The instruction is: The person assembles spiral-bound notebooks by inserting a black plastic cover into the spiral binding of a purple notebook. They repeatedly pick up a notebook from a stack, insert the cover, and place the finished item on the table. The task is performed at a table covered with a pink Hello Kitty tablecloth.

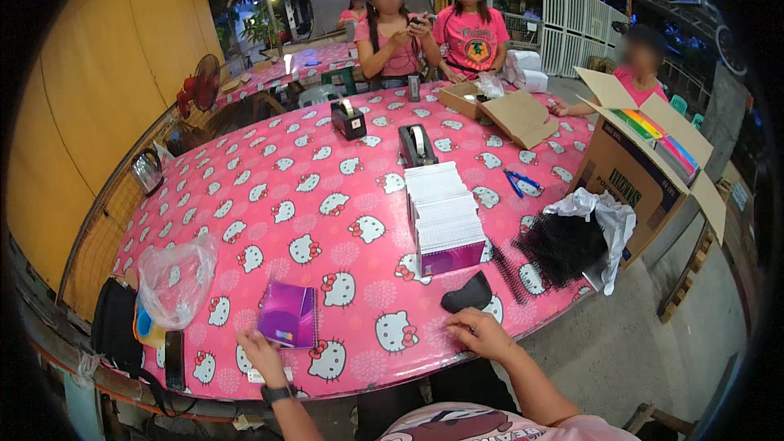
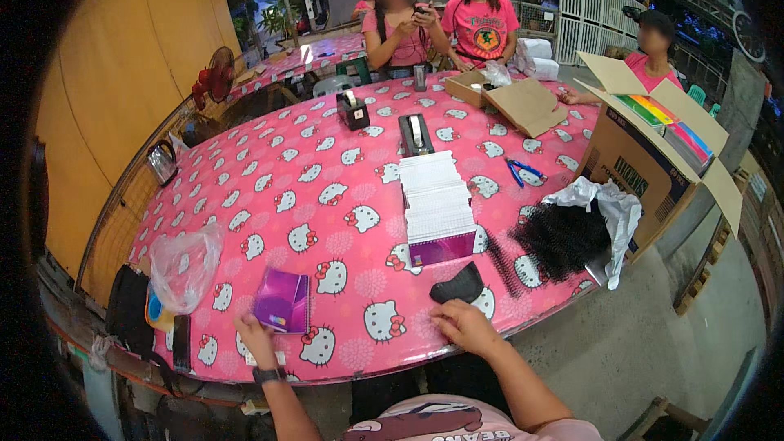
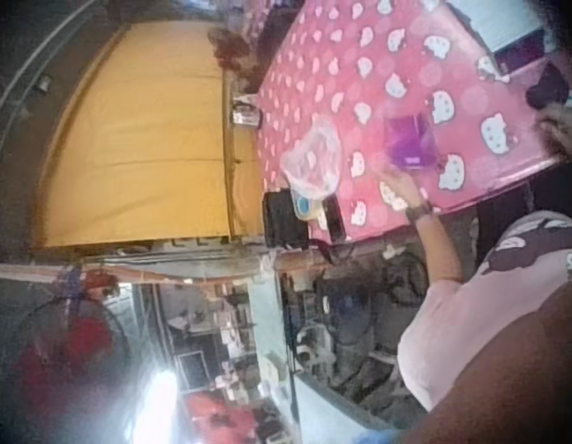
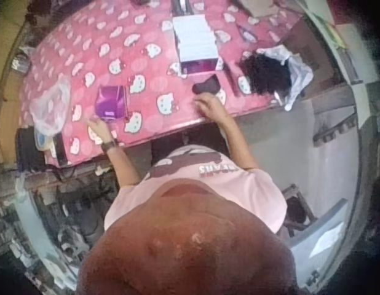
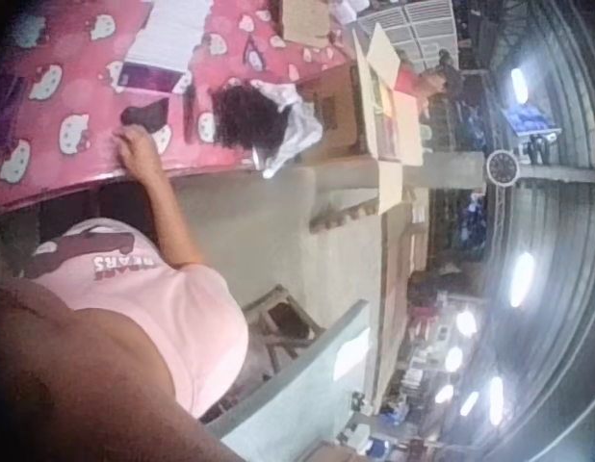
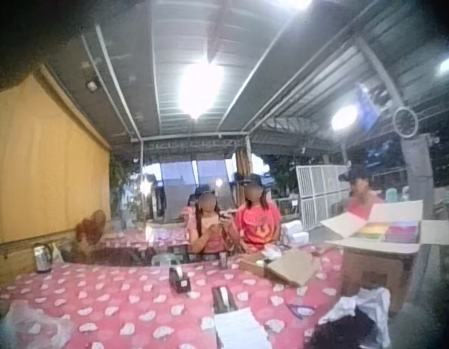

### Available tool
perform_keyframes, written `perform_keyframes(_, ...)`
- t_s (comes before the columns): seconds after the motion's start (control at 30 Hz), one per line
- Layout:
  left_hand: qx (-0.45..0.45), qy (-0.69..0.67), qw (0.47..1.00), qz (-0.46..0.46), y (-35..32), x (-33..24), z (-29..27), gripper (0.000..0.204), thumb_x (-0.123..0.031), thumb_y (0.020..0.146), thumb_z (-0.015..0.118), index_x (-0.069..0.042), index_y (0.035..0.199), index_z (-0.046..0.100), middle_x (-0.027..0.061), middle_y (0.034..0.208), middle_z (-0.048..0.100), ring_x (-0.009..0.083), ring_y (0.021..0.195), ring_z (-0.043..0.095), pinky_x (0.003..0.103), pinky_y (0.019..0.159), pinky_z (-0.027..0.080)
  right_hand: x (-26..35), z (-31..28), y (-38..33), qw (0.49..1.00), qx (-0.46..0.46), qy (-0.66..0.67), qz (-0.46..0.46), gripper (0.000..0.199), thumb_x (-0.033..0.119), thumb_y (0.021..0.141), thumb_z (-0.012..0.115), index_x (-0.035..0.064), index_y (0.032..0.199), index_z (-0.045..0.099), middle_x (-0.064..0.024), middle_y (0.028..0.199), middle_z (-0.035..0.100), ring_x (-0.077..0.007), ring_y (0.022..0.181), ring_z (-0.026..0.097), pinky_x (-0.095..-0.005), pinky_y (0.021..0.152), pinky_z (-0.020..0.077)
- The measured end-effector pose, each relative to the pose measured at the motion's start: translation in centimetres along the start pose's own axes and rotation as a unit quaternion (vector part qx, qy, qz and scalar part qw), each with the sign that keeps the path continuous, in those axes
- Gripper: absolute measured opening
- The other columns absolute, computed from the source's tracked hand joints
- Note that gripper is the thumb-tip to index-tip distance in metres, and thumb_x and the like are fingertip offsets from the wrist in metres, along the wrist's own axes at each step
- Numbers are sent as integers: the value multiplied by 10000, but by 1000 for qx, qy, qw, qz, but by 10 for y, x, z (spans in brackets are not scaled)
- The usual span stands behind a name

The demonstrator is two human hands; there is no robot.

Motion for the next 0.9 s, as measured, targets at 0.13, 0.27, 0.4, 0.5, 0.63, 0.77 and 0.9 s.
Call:
perform_keyframes(0.13,50,362,929,67,-31,-20,-14,310,-136,793,653,22,1025,520,250,1189,452,365,1122,443,431,962,362,-2,2,-4,1000,8,-6,-6,181,129,850,605,22,993,636,-143,878,616,-311,874,602,-373,769,484)
perform_keyframes(0.27,38,349,913,206,-16,-27,6,462,-234,751,711,-11,1111,525,263,1276,411,413,1242,346,511,1007,320,7,5,5,1000,15,4,-15,178,118,845,604,26,993,639,-135,889,623,-306,875,598,-369,766,483)
perform_keyframes(0.4,126,424,877,188,-12,-46,54,762,-417,653,760,-90,1274,463,233,1358,354,434,1291,293,573,1008,311,6,11,4,999,2,17,-41,177,109,842,613,28,995,647,-127,907,638,-288,863,610,-350,764,485)
perform_keyframes(0.5,228,495,829,125,-11,-48,66,909,-463,574,776,-147,1346,414,185,1412,314,434,1314,269,603,960,355,6,7,-1,999,-7,11,-33,179,110,840,612,28,996,646,-130,898,631,-295,865,607,-357,766,484)
perform_keyframes(0.63,242,476,835,133,-6,-36,66,916,-438,570,774,-177,1367,405,179,1420,308,444,1310,271,609,945,368,-4,-9,-10,998,-56,9,7,177,106,835,610,29,991,644,-133,918,635,-294,860,604,-362,770,481)
perform_keyframes(0.77,234,497,821,158,-2,-48,80,892,-455,574,762,-208,1363,427,187,1418,315,468,1276,305,607,931,385,-12,-18,-3,989,-140,-38,-15,180,83,809,629,26,978,653,-135,966,639,-289,932,586,-357,828,461)
perform_keyframes(0.9,297,520,788,140,13,-53,83,811,-477,595,738,-203,1317,489,177,1392,363,468,1203,387,559,898,435,-17,-24,6,987,-104,-110,-47,275,69,770,640,40,1042,620,-137,1096,579,-324,1039,520,-392,894,429)
Point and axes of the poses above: each hand's wrist, its own y-axis towards the middle knuckle, its own z-axis out of the palm, x = y × z, the point moved 1 cm from there along y, towards the middle knuckle
